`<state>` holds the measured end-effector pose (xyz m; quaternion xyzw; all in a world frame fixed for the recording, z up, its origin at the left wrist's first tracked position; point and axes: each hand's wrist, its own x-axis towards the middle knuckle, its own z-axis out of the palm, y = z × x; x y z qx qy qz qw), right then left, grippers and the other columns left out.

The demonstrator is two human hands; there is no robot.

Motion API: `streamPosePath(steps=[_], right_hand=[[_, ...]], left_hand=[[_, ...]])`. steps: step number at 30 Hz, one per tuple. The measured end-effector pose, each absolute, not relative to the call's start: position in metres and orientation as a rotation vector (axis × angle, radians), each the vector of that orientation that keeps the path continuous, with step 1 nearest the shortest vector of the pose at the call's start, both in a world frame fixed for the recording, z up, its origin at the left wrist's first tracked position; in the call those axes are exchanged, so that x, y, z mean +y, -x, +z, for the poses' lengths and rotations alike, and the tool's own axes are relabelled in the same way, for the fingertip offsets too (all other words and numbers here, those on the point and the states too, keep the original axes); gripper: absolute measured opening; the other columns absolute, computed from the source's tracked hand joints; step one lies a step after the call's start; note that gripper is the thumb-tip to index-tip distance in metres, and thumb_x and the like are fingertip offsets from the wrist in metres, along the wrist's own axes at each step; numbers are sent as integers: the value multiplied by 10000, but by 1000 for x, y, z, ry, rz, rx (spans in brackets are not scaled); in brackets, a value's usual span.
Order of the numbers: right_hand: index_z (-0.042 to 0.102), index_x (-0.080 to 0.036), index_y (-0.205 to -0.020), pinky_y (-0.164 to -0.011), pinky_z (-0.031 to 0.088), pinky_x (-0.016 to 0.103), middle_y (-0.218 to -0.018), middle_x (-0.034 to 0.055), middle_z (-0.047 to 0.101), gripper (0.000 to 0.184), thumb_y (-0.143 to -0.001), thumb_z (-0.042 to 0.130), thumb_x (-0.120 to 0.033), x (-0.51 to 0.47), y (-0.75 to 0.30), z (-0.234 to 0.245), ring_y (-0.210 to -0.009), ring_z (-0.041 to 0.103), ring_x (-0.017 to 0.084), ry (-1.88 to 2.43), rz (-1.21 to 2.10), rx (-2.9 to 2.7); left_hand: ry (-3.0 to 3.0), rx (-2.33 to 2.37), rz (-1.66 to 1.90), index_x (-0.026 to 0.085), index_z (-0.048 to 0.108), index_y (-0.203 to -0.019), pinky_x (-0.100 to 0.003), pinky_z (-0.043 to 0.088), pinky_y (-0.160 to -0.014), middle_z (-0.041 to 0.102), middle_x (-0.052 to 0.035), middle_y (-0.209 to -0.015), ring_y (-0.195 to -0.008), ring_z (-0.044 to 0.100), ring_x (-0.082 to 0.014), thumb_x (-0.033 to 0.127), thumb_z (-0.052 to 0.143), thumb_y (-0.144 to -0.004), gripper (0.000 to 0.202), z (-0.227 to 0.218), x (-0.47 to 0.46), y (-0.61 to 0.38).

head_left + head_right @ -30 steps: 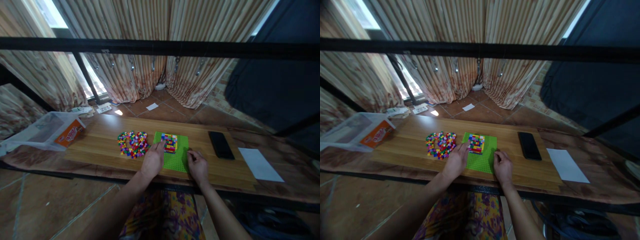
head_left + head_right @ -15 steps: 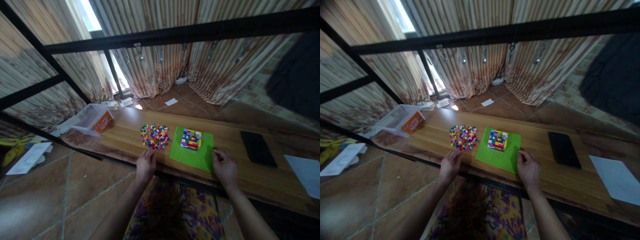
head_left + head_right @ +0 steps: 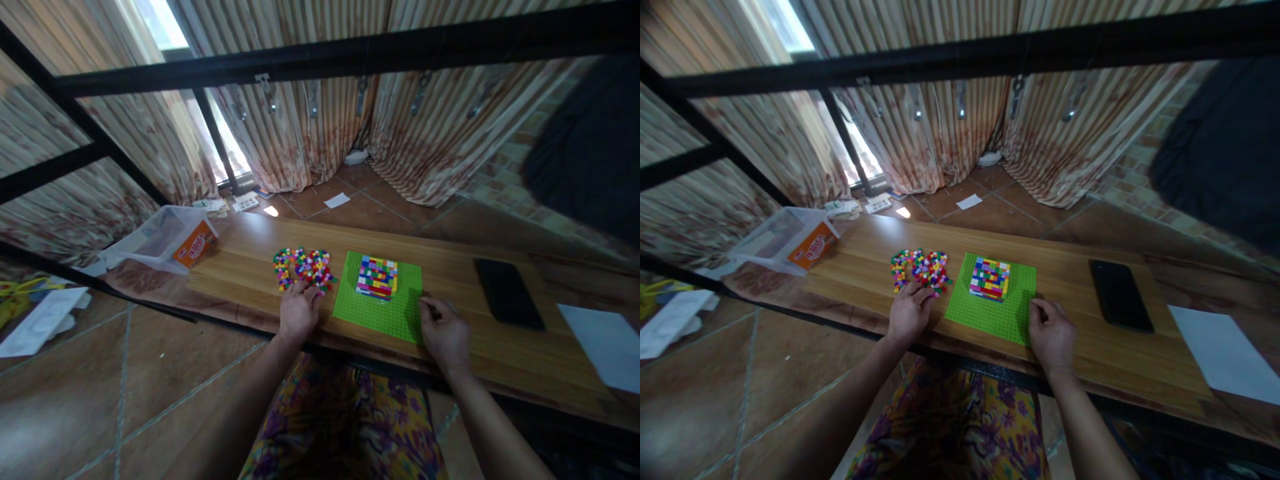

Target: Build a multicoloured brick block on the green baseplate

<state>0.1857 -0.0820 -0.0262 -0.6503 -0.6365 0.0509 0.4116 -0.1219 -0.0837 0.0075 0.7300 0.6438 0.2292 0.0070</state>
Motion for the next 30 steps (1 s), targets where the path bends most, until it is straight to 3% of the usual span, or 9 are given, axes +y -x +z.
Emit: streamPosePath(steps=[12,23,30], right_hand=[[692,-180,-859,-678,468,317,-831,84,686,321,-892,487,-425,-82,-183,-23,-728,633,209,1637,123,-1587],[685,-181,-868,-699,474,320,-849,86,682,302,-898,476,-397,-82,-179,-20,-748,635,206,1624,202,-1552],[685,-184,-865,-711,476,323,-831,79,676,291,-897,472,-378,-81,-176,-16,-758,635,211,1642,192,-1542]], left_hand=[[-2364,2084,550,222,685,-910,-382,427,-835,639,-65,-1049,-964,559,-247,293,560,-863,151,19,-79,108],[-2366,2128,422,174,666,-859,-405,453,-848,643,-98,-997,-935,575,-259,241,514,-874,167,25,-73,105],[-2361,1892,803,184,675,-873,-375,475,-864,646,-73,-1002,-923,578,-213,234,522,-894,162,38,-76,84]])
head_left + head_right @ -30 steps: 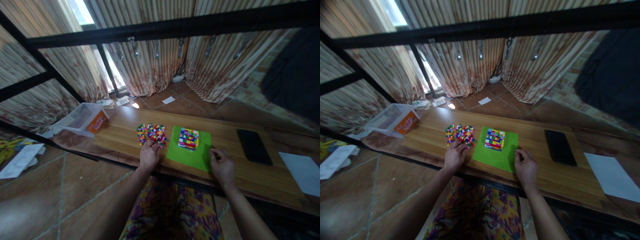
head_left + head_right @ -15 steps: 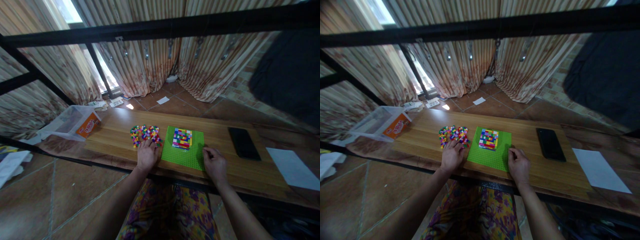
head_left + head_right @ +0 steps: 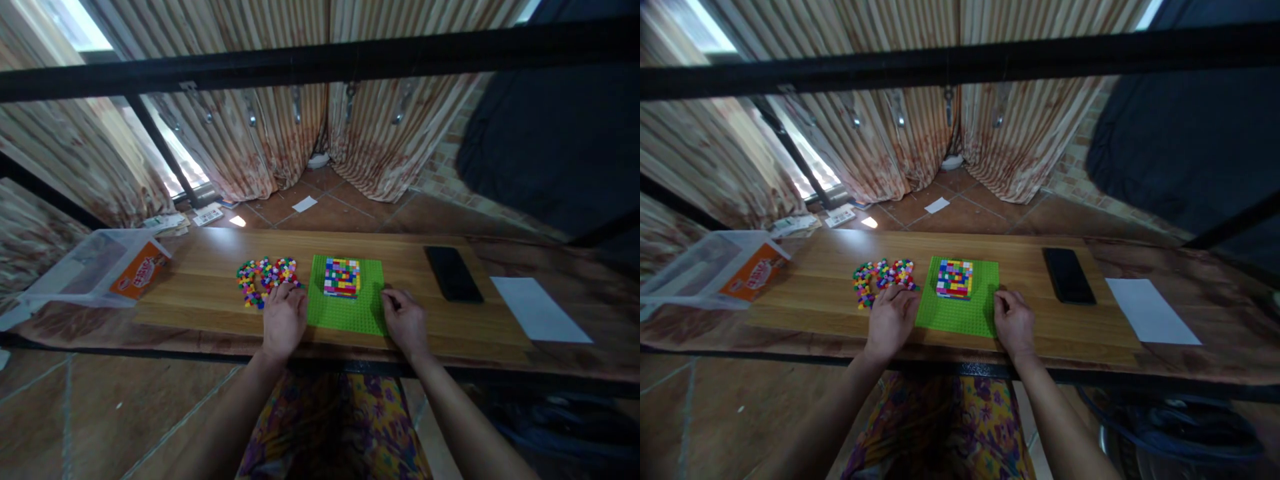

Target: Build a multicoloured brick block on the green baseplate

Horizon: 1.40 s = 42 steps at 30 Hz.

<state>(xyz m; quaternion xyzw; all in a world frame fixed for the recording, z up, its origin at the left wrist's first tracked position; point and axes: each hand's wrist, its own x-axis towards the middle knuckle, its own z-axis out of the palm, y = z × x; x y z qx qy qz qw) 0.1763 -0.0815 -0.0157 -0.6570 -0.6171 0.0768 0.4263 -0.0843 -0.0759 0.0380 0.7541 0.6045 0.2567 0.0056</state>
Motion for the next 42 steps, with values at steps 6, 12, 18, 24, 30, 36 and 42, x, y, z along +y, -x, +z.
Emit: streamPosePath(steps=[6,12,18,24,30,36,42], right_hand=[[682,-186,-872,-722,484,329,-850,89,679,297,-904,461,-381,-81,-177,-16,-769,630,209,1645,211,-1550],[685,-190,-876,-732,483,331,-855,88,682,302,-910,450,-377,-80,-177,-16,-786,630,211,1644,205,-1545],[688,-179,-879,-737,476,329,-855,86,679,288,-911,462,-356,-81,-177,-15,-780,629,209,1654,240,-1551],[690,-182,-877,-727,474,330,-858,92,683,300,-917,456,-364,-81,-176,-13,-783,628,212,1651,237,-1551],[689,-187,-881,-732,482,336,-857,95,682,305,-918,450,-371,-81,-176,-13,-789,631,215,1647,222,-1553],[686,-195,-874,-732,488,333,-852,86,680,291,-913,450,-361,-81,-175,-14,-787,634,210,1638,208,-1549],[682,-191,-870,-734,487,328,-854,85,680,277,-910,459,-349,-81,-175,-13,-786,638,208,1646,225,-1540]], left_hand=[[-2334,1639,901,197,682,-902,-340,477,-860,654,-47,-980,-920,574,-185,223,491,-925,194,48,-70,28],[-2428,1562,742,204,696,-890,-345,466,-857,660,-46,-982,-924,575,-190,239,485,-931,218,48,-53,8],[-2460,1506,666,226,705,-832,-332,458,-848,667,-25,-925,-910,584,-177,260,528,-914,197,48,-43,9],[-2433,1482,683,228,697,-809,-320,458,-842,666,-15,-910,-901,587,-169,249,613,-863,102,50,-37,9],[-2473,1496,658,215,688,-815,-331,454,-833,662,-27,-907,-879,579,-175,248,590,-878,122,49,-37,8],[-2541,1574,675,209,678,-865,-341,447,-800,660,-50,-938,-896,582,-194,258,492,-927,202,42,-45,4],[-2657,1540,680,216,675,-863,-342,443,-782,669,-48,-934,-868,577,-198,202,474,-921,210,35,-48,3]])
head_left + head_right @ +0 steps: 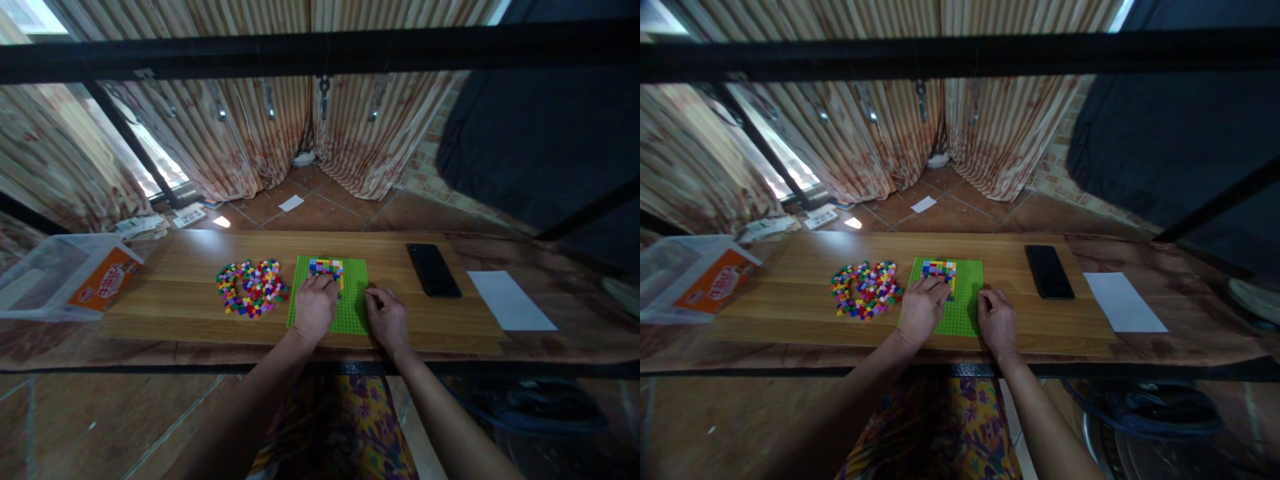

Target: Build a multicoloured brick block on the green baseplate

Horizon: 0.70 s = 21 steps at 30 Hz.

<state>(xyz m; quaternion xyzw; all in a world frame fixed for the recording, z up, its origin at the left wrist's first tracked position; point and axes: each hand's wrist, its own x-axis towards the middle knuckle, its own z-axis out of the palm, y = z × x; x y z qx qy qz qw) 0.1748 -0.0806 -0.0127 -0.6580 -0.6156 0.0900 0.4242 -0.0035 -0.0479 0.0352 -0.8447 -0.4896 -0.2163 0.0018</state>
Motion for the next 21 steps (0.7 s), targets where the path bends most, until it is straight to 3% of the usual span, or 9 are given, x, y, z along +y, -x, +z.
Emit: streamPosePath(steps=[7,17,21], right_hand=[[680,-199,-880,-745,494,339,-859,88,683,273,-907,459,-357,-80,-176,-15,-797,639,215,1634,232,-1539],[687,-196,-882,-733,484,329,-873,87,686,287,-904,445,-349,-80,-177,-19,-786,634,212,1646,191,-1558],[685,-196,-881,-722,482,331,-862,86,686,281,-899,453,-353,-80,-176,-17,-782,633,216,1639,188,-1566]], left_hand=[[2642,-1450,-560,193,657,-1023,-362,460,-824,663,-77,-1049,-947,577,-215,191,455,-924,225,37,-56,4],[2696,-1305,-412,134,645,-972,-377,455,-823,658,-100,-984,-932,576,-231,146,482,-904,178,41,-54,2],[2681,-1403,-497,158,634,-1055,-363,462,-860,672,-79,-1046,-983,573,-222,174,457,-929,218,40,-57,6]])
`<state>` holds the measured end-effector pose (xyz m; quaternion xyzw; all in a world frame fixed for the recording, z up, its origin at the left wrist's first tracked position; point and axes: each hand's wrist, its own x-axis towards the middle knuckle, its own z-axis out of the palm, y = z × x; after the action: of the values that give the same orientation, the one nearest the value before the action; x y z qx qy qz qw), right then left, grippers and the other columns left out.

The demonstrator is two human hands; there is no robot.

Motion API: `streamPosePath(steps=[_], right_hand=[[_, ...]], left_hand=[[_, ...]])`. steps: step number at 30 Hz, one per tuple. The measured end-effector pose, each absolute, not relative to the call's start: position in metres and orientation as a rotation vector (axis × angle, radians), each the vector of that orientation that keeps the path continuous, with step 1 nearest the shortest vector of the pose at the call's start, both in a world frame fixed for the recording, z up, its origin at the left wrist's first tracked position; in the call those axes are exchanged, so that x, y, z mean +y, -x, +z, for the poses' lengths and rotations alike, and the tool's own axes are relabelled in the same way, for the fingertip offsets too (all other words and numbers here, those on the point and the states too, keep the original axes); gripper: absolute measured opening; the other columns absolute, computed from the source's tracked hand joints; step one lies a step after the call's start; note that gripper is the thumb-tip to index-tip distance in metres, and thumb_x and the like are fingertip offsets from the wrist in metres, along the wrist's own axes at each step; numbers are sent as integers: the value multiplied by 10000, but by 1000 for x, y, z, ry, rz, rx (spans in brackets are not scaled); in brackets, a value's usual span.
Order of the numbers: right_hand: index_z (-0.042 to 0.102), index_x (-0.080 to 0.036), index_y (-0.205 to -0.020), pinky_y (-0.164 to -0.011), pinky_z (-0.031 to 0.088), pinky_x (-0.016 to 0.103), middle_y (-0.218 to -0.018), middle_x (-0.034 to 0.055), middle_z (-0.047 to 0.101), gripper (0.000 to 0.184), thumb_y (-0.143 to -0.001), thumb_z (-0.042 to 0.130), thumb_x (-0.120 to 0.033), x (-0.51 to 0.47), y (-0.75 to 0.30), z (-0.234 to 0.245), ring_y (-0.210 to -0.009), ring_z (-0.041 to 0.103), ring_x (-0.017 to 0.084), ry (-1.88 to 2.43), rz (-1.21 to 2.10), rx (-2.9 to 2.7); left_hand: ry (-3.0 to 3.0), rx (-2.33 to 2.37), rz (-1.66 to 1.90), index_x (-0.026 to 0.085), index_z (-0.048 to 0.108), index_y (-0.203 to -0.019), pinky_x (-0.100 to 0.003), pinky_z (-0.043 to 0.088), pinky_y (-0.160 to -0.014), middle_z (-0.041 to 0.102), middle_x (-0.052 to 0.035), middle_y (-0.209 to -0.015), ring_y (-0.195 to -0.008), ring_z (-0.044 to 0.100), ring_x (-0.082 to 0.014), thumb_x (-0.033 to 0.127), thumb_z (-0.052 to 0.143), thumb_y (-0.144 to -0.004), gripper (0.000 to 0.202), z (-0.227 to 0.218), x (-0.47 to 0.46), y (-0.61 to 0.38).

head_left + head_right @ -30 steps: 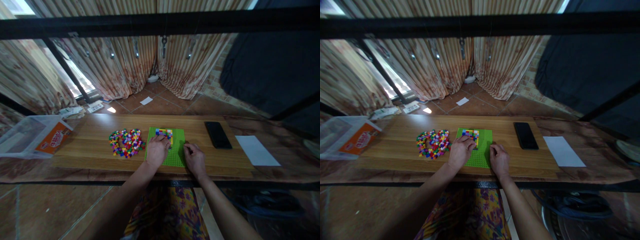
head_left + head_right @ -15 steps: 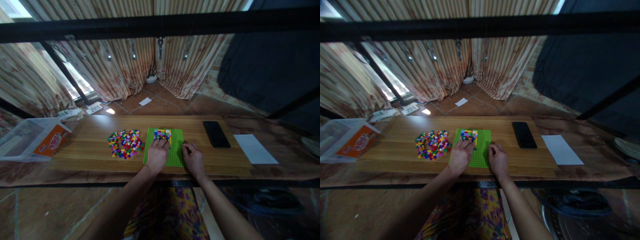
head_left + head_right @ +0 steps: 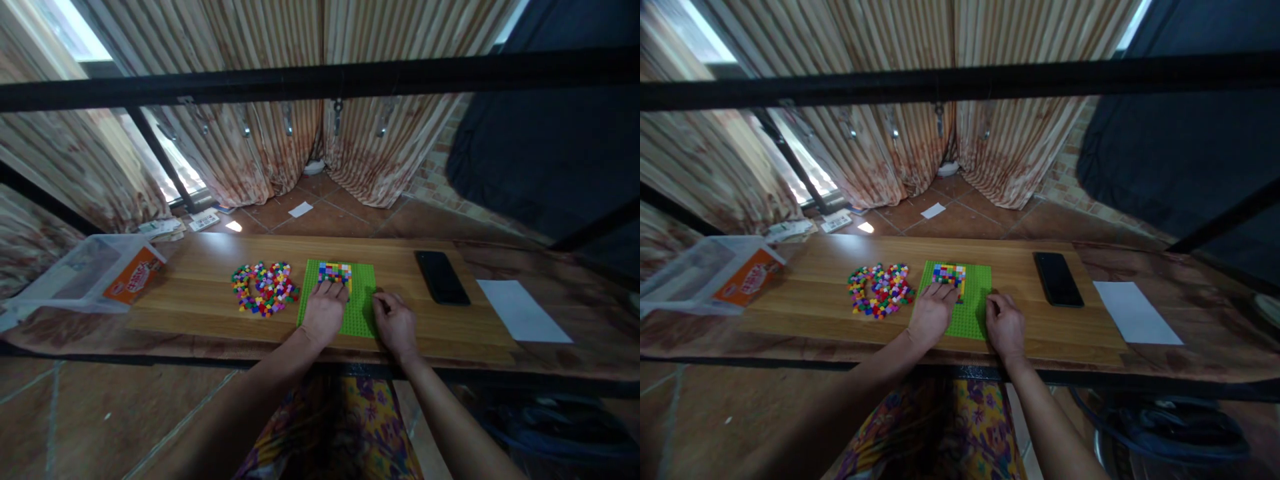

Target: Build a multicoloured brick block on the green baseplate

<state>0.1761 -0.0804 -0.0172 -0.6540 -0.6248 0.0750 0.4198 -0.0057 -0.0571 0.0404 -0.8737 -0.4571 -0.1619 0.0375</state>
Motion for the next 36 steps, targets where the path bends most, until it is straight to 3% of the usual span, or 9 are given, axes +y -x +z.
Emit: streamPosePath(steps=[5,13,21,36], right_hand=[[685,-187,-877,-728,481,337,-873,97,689,288,-897,454,-357,-81,-176,-16,-785,636,221,1644,190,-1566],[685,-182,-864,-716,478,323,-858,86,684,300,-897,461,-378,-82,-178,-19,-775,640,216,1630,167,-1571],[687,-180,-875,-679,472,310,-853,84,680,316,-894,471,-411,-83,-181,-22,-738,636,209,1631,138,-1594],[689,-174,-872,-698,476,320,-871,96,686,350,-905,459,-435,-83,-181,-22,-757,640,213,1637,134,-1592]], left_hand=[[2626,-1576,-741,163,597,-1178,-338,472,-921,669,-75,-1131,-1014,586,-199,166,430,-939,291,39,-69,22],[2302,-2069,-1079,196,646,-1027,-327,513,-857,696,-58,-991,-947,633,-194,165,478,-901,212,25,-98,93],[2124,-2279,-922,195,661,-987,-332,507,-833,677,-63,-944,-919,619,-212,187,524,-863,185,19,-104,122],[2297,-2065,-601,204,686,-863,-378,454,-858,642,-81,-975,-931,570,-234,225,504,-889,185,18,-81,115]])
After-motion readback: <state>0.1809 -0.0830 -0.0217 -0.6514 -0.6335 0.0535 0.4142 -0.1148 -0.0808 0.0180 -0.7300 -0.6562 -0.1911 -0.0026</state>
